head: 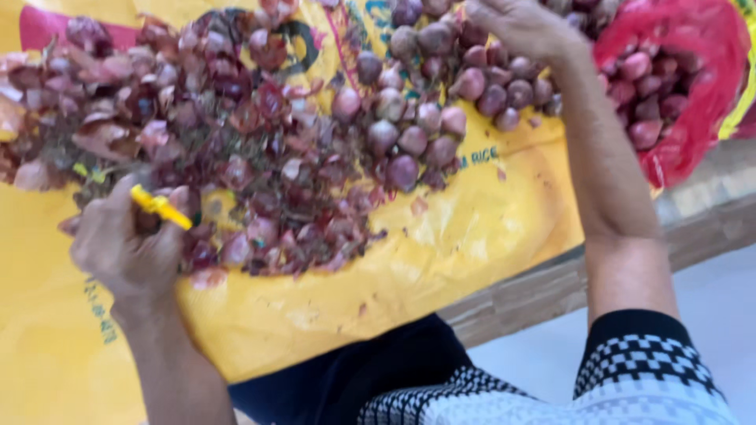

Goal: The person trims the ends off small red onions using scissors, placing the trimmed onions into a red mesh bag and leaving the skins on a yellow plastic sheet.

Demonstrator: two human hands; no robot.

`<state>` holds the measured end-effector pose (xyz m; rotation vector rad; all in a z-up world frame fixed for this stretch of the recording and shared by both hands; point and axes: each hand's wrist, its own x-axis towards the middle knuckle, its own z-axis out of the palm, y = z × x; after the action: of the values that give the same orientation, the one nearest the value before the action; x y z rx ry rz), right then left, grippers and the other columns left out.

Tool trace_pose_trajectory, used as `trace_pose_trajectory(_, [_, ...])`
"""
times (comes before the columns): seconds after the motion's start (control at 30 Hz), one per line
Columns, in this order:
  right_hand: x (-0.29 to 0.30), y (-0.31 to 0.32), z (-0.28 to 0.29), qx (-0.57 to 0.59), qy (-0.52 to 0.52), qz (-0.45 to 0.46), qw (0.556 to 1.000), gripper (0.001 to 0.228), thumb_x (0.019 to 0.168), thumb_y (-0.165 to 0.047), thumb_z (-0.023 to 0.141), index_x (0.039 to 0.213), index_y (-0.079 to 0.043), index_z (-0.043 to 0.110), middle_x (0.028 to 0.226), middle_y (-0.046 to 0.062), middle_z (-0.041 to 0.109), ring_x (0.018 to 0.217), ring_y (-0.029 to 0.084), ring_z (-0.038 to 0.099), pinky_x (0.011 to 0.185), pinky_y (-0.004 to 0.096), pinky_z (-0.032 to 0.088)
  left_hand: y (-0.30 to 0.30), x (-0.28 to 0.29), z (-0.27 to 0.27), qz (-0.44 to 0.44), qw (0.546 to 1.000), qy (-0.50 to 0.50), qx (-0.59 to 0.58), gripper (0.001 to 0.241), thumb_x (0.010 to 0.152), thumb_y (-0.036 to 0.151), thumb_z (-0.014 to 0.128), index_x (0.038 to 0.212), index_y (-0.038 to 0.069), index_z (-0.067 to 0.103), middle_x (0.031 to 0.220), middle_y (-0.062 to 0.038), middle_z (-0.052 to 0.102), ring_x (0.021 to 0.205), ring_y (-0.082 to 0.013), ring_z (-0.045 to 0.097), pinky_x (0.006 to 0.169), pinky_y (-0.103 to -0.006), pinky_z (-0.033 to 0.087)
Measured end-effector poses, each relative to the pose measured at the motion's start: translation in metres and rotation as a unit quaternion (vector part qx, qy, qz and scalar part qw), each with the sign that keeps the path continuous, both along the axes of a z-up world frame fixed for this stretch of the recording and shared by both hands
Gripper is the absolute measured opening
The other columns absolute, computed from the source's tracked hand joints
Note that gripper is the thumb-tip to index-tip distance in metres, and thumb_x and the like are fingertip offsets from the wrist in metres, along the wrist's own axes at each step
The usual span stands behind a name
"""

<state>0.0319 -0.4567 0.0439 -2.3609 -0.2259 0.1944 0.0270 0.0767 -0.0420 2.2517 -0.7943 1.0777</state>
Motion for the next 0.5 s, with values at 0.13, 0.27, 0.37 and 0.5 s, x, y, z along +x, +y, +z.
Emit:
trace_pose_trajectory(0.13, [-0.063, 0.012, 0.031, -0.241, -0.001, -0.129, 0.962, 0.045, 0.110, -0.045, 0.047, 0.105, -0.002, 0.058, 0.096, 0.008, 0.057, 0.085, 0.019, 0.049, 0.071, 0.039, 0.037, -0.005, -0.005, 0.014, -0.014, 0.998, -0.010, 0.058, 0.031, 0.099, 0.020, 0.090, 0.116, 0.000, 0.073, 0.080, -0.010, 0.059, 0.072, -0.0262, 0.056, 0.066, -0.0379, 0.047])
trace_pose_trajectory(0.27, [-0.100, 0.073, 0.059, -0.287, -0.085, 0.001, 0.954, 0.042, 0.096, -0.008, 0.060, 0.137, 0.002, 0.055, 0.111, 0.027, 0.059, 0.097, 0.039, 0.057, 0.074, 0.046, 0.041, -0.007, -0.003, 0.016, -0.016, 0.996, -0.048, 0.079, 0.033, 0.089, 0.004, 0.086, 0.118, 0.002, 0.071, 0.081, -0.006, 0.059, 0.071, -0.0197, 0.052, 0.055, -0.0314, 0.043])
trace_pose_trajectory(0.37, [-0.104, 0.115, 0.052, -0.269, -0.192, 0.123, 0.936, 0.024, 0.103, -0.015, 0.058, 0.113, 0.005, 0.067, 0.117, 0.023, 0.066, 0.111, 0.035, 0.061, 0.100, 0.043, 0.050, -0.010, -0.007, 0.022, -0.066, 0.997, 0.000, 0.044, 0.041, 0.102, 0.021, 0.088, 0.122, -0.005, 0.064, 0.086, -0.014, 0.063, 0.076, -0.0271, 0.057, 0.065, -0.0395, 0.046])
trace_pose_trajectory(0.5, [-0.095, 0.119, 0.012, -0.260, -0.246, 0.105, 0.928, 0.020, 0.096, -0.010, 0.068, 0.114, -0.004, 0.070, 0.114, 0.014, 0.069, 0.093, 0.027, 0.067, 0.084, 0.043, 0.055, -0.012, -0.007, 0.019, -0.055, 0.997, 0.003, 0.050, 0.041, 0.100, 0.020, 0.089, 0.123, -0.002, 0.063, 0.083, -0.009, 0.059, 0.070, -0.0199, 0.052, 0.058, -0.0340, 0.047])
